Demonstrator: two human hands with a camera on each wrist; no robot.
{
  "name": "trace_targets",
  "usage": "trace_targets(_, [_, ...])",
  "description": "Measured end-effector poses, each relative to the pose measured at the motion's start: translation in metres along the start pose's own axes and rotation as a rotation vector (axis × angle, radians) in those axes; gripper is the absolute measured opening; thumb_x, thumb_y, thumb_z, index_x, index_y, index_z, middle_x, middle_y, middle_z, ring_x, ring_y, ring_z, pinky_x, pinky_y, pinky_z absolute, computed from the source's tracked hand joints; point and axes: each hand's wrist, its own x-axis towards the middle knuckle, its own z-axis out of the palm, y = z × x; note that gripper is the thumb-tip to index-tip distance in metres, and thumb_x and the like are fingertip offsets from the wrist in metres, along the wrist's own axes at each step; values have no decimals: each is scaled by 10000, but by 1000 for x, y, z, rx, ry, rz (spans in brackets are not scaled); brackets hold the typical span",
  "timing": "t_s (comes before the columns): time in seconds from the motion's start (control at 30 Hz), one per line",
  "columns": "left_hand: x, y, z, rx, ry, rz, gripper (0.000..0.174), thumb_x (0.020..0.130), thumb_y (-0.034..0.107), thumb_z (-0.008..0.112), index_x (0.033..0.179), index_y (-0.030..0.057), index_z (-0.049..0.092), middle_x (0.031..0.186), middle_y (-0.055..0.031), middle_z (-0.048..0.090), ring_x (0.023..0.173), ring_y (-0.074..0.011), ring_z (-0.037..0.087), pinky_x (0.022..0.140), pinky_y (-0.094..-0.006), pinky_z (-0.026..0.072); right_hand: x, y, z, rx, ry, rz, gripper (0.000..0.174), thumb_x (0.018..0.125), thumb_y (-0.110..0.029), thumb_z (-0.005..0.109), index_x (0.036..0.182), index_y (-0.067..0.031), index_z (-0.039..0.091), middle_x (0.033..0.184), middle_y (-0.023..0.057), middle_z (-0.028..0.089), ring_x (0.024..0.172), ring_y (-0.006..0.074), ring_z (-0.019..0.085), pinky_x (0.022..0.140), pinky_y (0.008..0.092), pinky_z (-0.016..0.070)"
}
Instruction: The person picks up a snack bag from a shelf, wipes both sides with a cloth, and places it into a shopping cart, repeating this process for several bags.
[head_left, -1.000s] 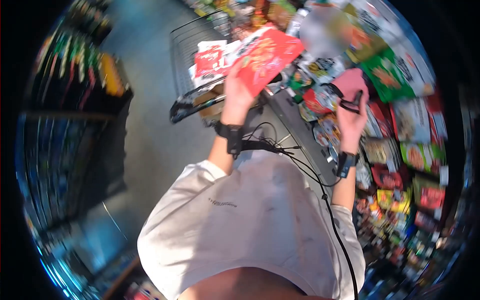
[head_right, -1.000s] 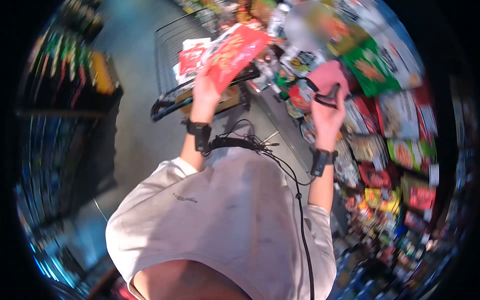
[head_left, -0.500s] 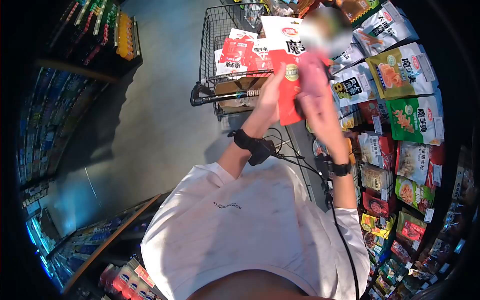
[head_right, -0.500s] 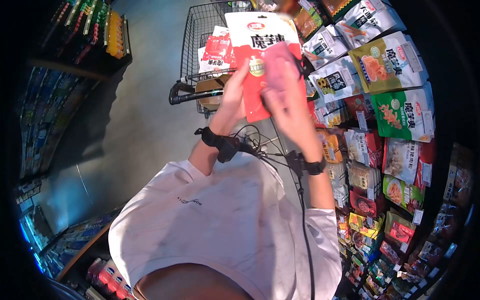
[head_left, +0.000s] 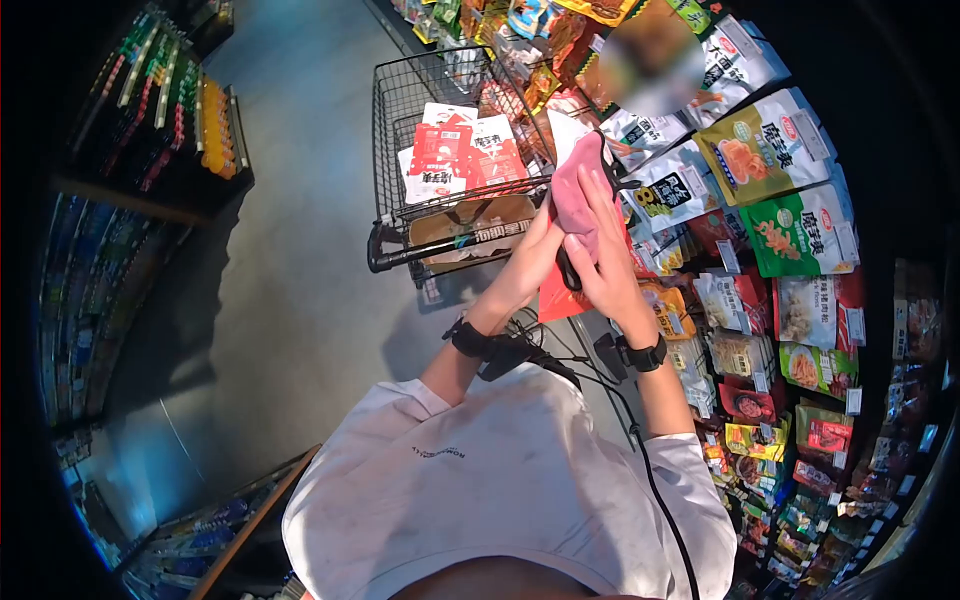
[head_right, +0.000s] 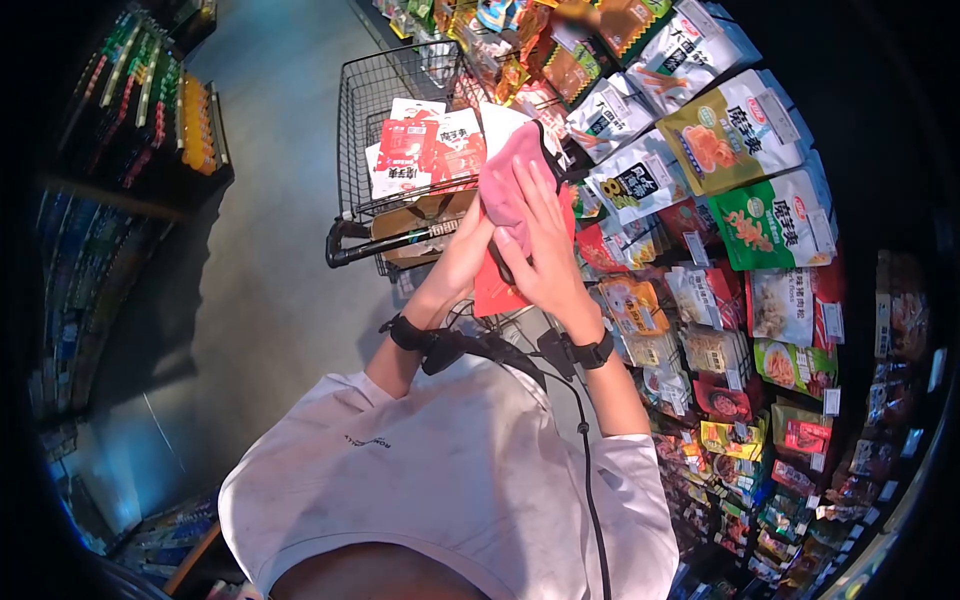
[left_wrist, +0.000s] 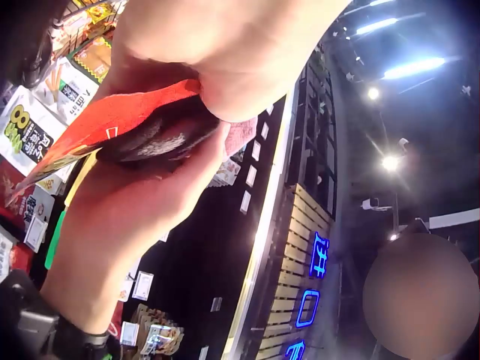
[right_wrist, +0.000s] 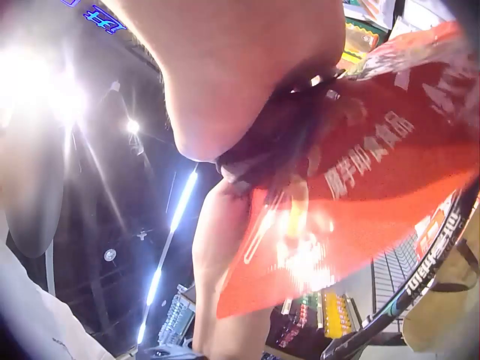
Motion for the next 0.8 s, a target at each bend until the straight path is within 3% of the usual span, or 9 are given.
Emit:
trace_targets(0.13, [7, -23, 2, 161, -165, -51, 578, 1080, 193, 408, 1571, 11, 162, 1585, -104, 297, 1449, -172, 278, 1186, -318, 237, 3, 19, -3, 260, 252, 141, 537, 1010, -260, 493, 1477, -10, 405, 1565, 206, 335, 1455, 325, 322, 1180, 399, 249])
trace_targets(0.2, [7, -30, 11, 357, -203, -28, 552, 1084, 196, 400, 1555, -7, 196, 1569, -114, 321, 1449, -179, 282, 1186, -310, 225, -4, 36, -19, 510, 143, 419, 464, 1047, -286, 468, 1403, 12, 476, 1376, 199, 538, 1280, 278, 515, 1080, 361, 367])
trace_targets(0.37, [0, -41, 29, 301, -287, 7, 495, 1086, 174, 389, 1533, 0, 267, 1494, -97, 409, 1379, -156, 366, 1143, -302, 300, -20, 18, -45, 147, 323, 44, 409, 958, -194, 552, 1303, 25, 559, 1271, 190, 606, 1209, 338, 555, 1035, 423, 407])
trace_targets(0.5, [-4, -55, 49, 390, -354, -46, 415, 1089, 193, 386, 1458, 2, 392, 1326, -73, 545, 1205, -139, 508, 1046, -297, 409, -34, 20, -85, -57, 174, -191, 319, 875, -167, 620, 1130, 24, 622, 1118, 191, 621, 1041, 379, 577, 923, 413, 447])
trace_targets(0.67, [-11, -72, 96, 669, -373, -165, 415, 1082, 193, 398, 1435, -24, 428, 1321, -94, 571, 1204, -148, 519, 1058, -313, 395, -83, 56, -128, 192, 101, 19, 253, 949, -202, 568, 996, 36, 637, 849, 154, 615, 809, 304, 567, 770, 393, 440])
trace_targets(0.7, [-9, -100, 94, 666, -376, 50, 448, 1071, 199, 402, 1453, -35, 405, 1413, -166, 533, 1305, -213, 500, 1101, -318, 363, -95, 61, -136, 271, 127, 122, 260, 969, -210, 550, 981, 36, 633, 813, 148, 604, 776, 284, 562, 749, 379, 439])
trace_targets(0.73, [-14, -94, 110, 657, -376, 25, 472, 1072, 221, 421, 1483, -9, 388, 1463, -165, 498, 1351, -212, 462, 1128, -307, 330, -106, 71, -144, 351, 150, 224, 273, 990, -218, 532, 966, 36, 630, 777, 143, 593, 742, 265, 558, 728, 366, 438])
trace_targets(0.77, [-16, -94, 118, 654, -375, 10, 472, 1071, 229, 434, 1476, -10, 398, 1453, -158, 510, 1338, -201, 471, 1118, -302, 337, -122, 105, -146, 281, 146, 195, 345, 1033, -275, 501, 920, 29, 619, 703, 83, 561, 665, 152, 514, 644, 315, 414])
trace_targets(0.8, [-17, -94, 125, 652, -373, -5, 471, 1070, 236, 447, 1470, -11, 407, 1443, -151, 523, 1324, -191, 480, 1109, -296, 345, -131, 110, -156, 331, 174, 254, 356, 1034, -286, 506, 908, 28, 616, 701, 61, 555, 662, 126, 496, 626, 302, 402])
